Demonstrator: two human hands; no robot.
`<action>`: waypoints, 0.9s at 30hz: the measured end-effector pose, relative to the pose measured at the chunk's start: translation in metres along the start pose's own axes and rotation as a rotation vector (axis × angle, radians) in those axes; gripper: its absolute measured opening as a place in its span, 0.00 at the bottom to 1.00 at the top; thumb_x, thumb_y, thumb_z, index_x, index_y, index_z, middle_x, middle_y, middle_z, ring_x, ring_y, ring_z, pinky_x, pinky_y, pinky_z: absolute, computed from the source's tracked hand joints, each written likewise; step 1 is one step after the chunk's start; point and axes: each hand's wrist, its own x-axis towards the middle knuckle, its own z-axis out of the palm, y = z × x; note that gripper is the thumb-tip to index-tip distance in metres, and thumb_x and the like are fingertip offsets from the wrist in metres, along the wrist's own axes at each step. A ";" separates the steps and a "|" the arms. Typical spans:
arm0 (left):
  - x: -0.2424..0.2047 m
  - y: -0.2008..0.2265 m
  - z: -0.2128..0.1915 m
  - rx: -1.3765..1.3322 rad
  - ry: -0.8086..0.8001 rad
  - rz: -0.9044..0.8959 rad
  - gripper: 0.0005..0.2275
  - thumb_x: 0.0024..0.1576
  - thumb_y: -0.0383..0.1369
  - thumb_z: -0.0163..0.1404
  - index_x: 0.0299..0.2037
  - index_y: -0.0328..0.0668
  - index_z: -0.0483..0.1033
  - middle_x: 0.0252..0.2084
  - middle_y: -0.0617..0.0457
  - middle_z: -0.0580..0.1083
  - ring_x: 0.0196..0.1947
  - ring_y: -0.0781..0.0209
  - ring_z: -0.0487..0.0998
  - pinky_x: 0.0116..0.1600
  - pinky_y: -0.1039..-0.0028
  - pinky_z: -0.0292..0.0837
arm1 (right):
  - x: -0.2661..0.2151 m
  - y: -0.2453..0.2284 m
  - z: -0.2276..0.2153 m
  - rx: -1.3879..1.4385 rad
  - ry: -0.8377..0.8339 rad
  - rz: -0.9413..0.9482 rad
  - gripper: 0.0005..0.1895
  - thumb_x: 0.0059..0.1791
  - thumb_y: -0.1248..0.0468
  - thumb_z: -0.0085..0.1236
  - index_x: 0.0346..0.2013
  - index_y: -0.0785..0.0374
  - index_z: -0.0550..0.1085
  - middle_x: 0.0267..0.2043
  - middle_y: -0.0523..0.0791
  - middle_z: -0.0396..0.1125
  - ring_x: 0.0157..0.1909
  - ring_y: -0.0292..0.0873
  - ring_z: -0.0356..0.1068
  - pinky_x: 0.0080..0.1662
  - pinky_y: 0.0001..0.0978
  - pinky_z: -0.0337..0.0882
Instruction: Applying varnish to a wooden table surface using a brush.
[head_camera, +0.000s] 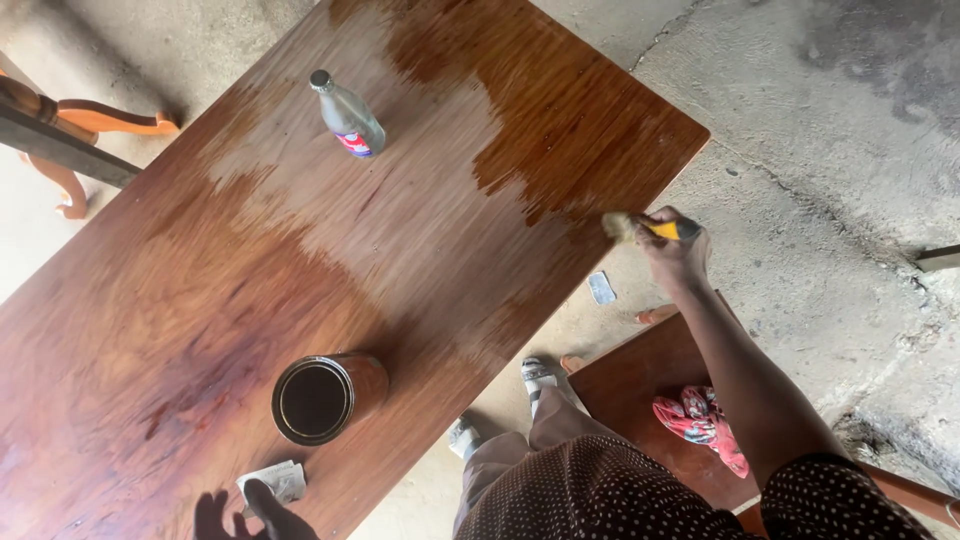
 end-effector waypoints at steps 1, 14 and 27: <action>0.010 0.069 0.008 0.006 -0.008 0.057 0.24 0.72 0.26 0.56 0.73 0.30 0.57 0.63 0.33 0.68 0.64 0.49 0.77 0.64 0.64 0.76 | 0.001 -0.021 -0.010 -0.139 0.091 0.018 0.07 0.53 0.60 0.60 0.37 0.61 0.79 0.33 0.46 0.74 0.22 0.34 0.69 0.19 0.25 0.70; 0.042 0.186 0.091 0.234 -0.246 0.513 0.35 0.57 0.45 0.63 0.69 0.31 0.63 0.61 0.36 0.70 0.64 0.35 0.69 0.68 0.49 0.63 | -0.074 0.004 0.055 0.299 -0.330 -0.349 0.08 0.55 0.59 0.57 0.39 0.60 0.77 0.31 0.46 0.75 0.23 0.33 0.72 0.19 0.16 0.70; 0.041 0.146 0.115 0.238 -0.080 0.558 0.32 0.51 0.46 0.67 0.61 0.34 0.74 0.50 0.39 0.74 0.52 0.39 0.74 0.60 0.51 0.70 | -0.046 -0.021 0.060 -0.235 0.087 -0.363 0.10 0.52 0.71 0.58 0.48 0.60 0.77 0.37 0.48 0.71 0.32 0.38 0.70 0.25 0.22 0.78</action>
